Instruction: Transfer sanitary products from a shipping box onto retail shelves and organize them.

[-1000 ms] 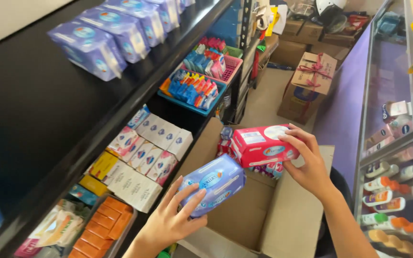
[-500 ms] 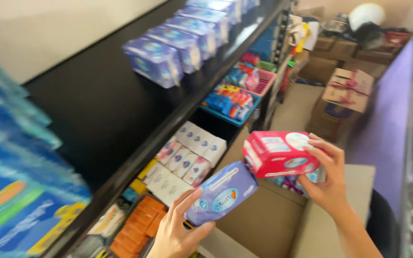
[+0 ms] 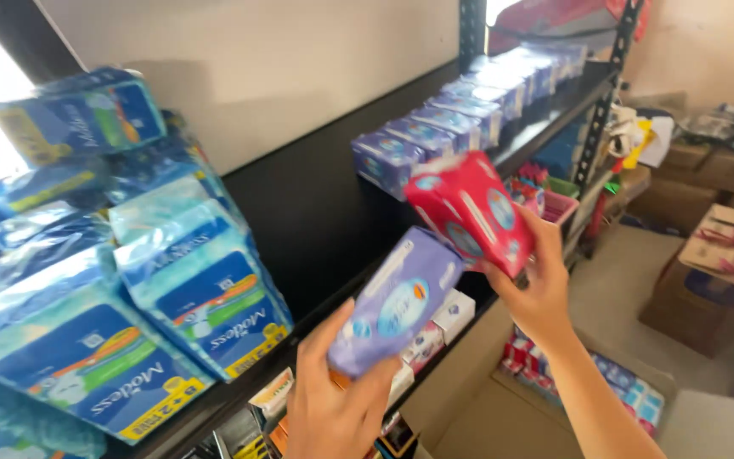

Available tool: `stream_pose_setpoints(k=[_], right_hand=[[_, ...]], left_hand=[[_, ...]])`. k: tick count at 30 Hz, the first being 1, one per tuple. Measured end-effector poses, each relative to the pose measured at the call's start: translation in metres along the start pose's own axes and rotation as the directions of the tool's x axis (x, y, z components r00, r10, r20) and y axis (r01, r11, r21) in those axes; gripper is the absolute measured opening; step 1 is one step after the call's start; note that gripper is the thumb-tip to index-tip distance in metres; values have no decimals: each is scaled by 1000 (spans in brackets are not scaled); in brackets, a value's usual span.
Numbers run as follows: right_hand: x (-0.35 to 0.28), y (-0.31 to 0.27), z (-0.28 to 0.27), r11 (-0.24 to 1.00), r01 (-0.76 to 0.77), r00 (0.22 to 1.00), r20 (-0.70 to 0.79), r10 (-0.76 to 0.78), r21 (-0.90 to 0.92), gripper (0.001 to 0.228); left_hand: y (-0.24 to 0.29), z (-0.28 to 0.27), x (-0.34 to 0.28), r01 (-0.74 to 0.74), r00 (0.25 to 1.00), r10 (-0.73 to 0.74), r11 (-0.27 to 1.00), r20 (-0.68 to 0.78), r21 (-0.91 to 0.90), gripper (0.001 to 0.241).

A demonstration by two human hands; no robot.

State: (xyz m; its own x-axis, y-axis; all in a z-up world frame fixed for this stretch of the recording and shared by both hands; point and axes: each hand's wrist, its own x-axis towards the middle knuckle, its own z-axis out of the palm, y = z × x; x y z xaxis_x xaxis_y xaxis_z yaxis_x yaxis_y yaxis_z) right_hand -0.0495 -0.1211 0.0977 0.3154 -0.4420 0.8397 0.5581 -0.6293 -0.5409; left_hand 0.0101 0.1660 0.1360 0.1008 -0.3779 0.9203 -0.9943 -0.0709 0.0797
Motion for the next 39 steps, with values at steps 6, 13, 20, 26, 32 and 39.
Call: stream_pose_setpoints(k=[6, 13, 20, 26, 32, 39], right_hand=[[60, 8, 27, 992, -83, 994, 80, 75, 91, 72], [137, 38, 36, 994, 89, 960, 272, -68, -66, 70], [222, 59, 78, 955, 255, 848, 510, -146, -151, 71], [269, 71, 146, 961, 274, 695, 700, -163, -48, 69], [302, 136, 272, 829, 445, 473, 875, 104, -340, 68], [267, 207, 379, 731, 369, 303, 817, 490, -575, 76]], left_hand=[[-18, 11, 37, 168, 983, -176, 978, 52, 125, 24], [-57, 49, 64, 228, 969, -246, 933, 29, 278, 18], [-88, 84, 70, 444, 853, -517, 786, 64, 431, 29], [-99, 87, 83, 381, 900, -435, 754, -28, 536, 61], [-103, 87, 91, 307, 905, -423, 714, 38, 629, 60], [-124, 91, 89, 289, 903, -430, 581, -15, 761, 55]])
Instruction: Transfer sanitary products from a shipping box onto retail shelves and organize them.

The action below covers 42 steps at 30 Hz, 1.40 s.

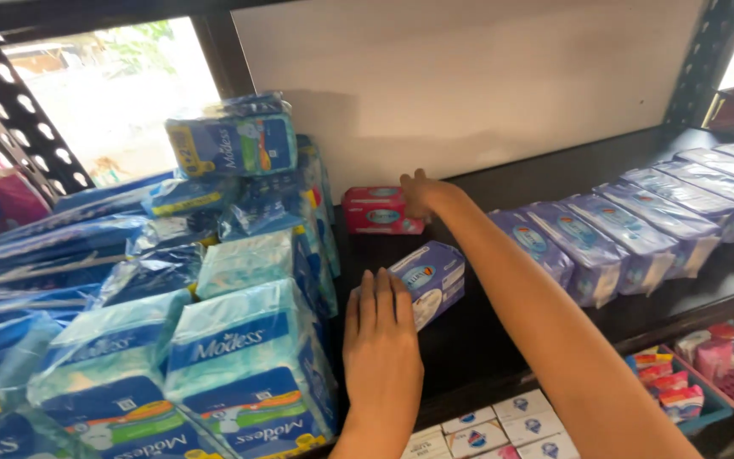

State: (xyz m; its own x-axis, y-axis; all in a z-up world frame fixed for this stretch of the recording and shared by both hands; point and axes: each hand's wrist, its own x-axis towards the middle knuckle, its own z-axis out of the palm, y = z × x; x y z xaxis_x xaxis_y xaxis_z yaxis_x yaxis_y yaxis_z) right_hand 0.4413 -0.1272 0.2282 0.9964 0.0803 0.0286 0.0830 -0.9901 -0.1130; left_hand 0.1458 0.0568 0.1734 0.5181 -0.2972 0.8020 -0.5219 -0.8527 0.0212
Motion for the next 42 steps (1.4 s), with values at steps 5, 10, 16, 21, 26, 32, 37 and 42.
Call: stream_pose_setpoints(k=[5, 10, 16, 21, 26, 32, 37, 42], right_hand=[[67, 6, 19, 997, -3, 995, -95, -5, -83, 69], [109, 5, 22, 992, 102, 986, -123, -111, -71, 65], [140, 6, 35, 985, 156, 961, -220, -168, -70, 52], [165, 13, 49, 972, 176, 944, -255, -211, -152, 43], [148, 15, 35, 977, 182, 952, -230, -203, -109, 61], [-2, 0, -55, 972, 199, 943, -247, -225, -125, 62], [-151, 21, -79, 938, 270, 898, -295, -327, -217, 51], [-260, 35, -54, 946, 64, 987, -122, -108, -317, 59]], left_hand=[[-6, 17, -1, -24, 999, 31, 976, -33, 215, 47], [-11, 34, 1, 7, 993, 12, 986, -115, 167, 43], [-10, 43, 2, 48, 993, -24, 978, -115, 205, 43], [-7, 38, 1, 81, 991, -58, 976, -120, 201, 43], [-10, 29, 3, 46, 994, -27, 982, -105, 184, 40], [-12, 10, 7, -20, 1000, 23, 980, -13, 196, 41], [-14, 32, 16, -15, 1000, 11, 980, 23, 198, 32], [-9, 74, 45, 25, 990, -55, 974, 129, 225, 35]])
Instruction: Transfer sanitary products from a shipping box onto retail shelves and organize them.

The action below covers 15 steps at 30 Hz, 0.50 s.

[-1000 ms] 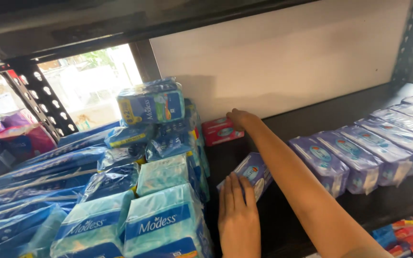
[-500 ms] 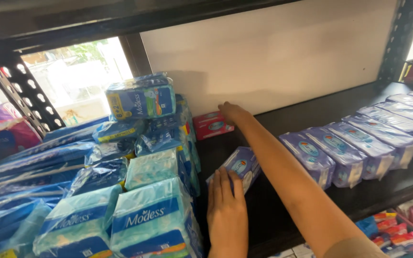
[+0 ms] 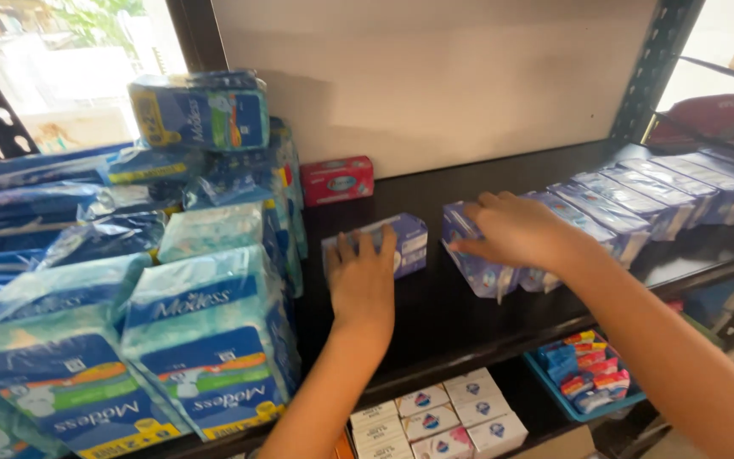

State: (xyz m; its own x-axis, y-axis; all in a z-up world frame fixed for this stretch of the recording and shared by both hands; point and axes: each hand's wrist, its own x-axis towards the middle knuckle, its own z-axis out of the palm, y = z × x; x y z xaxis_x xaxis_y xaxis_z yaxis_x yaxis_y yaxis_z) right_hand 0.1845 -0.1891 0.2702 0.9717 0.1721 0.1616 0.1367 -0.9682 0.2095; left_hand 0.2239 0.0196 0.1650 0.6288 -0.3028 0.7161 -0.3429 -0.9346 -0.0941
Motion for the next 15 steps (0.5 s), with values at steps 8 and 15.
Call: stream_pose_setpoints(k=[8, 15], right_hand=[[-29, 4, 67, 989, 124, 822, -550, -148, -80, 55], [-31, 6, 85, 985, 171, 652, -751, -105, 10, 37]], left_hand=[[7, 74, 88, 125, 975, -117, 992, 191, -30, 32], [-21, 61, 111, 123, 912, -72, 987, 403, -104, 98]])
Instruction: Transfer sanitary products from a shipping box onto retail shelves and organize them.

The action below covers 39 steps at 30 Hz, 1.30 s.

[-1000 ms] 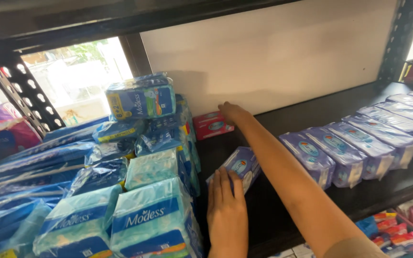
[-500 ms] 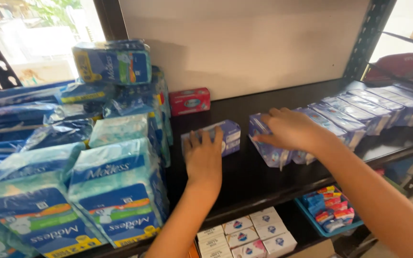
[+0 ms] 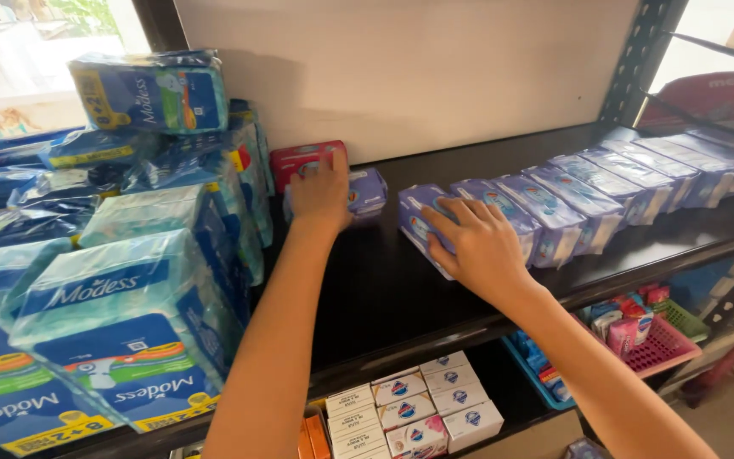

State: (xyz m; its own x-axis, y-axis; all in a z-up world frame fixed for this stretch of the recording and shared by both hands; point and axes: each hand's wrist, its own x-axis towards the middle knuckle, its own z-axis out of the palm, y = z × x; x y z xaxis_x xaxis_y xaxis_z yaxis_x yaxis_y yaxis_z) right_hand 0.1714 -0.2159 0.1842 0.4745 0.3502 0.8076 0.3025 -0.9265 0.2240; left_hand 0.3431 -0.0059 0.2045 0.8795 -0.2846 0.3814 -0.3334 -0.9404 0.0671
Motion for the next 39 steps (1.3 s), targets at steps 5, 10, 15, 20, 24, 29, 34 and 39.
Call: stream_pose_setpoints(k=[5, 10, 15, 20, 24, 29, 34, 39], right_hand=[[7, 7, -6, 984, 21, 1000, -21, -17, 178, 33], [2, 5, -9, 968, -57, 997, -45, 70, 246, 29], [-6, -1, -13, 991, -134, 982, -135, 133, 1, 53], [-11, -1, -16, 990, -128, 983, -129, 134, 54, 50], [-14, 1, -18, 973, -176, 963, -178, 202, 150, 48], [-13, -3, -25, 905, -243, 902, -263, 343, 348, 46], [-14, -3, -23, 891, -255, 902, -240, 359, 376, 44], [-13, 0, -18, 901, -240, 922, -205, 328, 362, 43]], left_hand=[[9, -31, -37, -114, 988, 120, 991, -102, 63, 107], [4, -30, -14, -26, 987, 35, 998, 160, -63, 101], [-17, -32, -10, 106, 925, -102, 994, 366, 8, 109], [-10, -42, -28, 44, 998, -38, 987, 45, -153, 111], [-15, -34, -23, 53, 996, -79, 908, -45, -415, 99], [-7, -22, -15, 32, 965, -227, 596, -130, -803, 103], [9, -16, -13, 12, 934, -350, 214, -65, -977, 97], [-3, 20, -7, -152, 916, -322, 276, -240, -949, 103]])
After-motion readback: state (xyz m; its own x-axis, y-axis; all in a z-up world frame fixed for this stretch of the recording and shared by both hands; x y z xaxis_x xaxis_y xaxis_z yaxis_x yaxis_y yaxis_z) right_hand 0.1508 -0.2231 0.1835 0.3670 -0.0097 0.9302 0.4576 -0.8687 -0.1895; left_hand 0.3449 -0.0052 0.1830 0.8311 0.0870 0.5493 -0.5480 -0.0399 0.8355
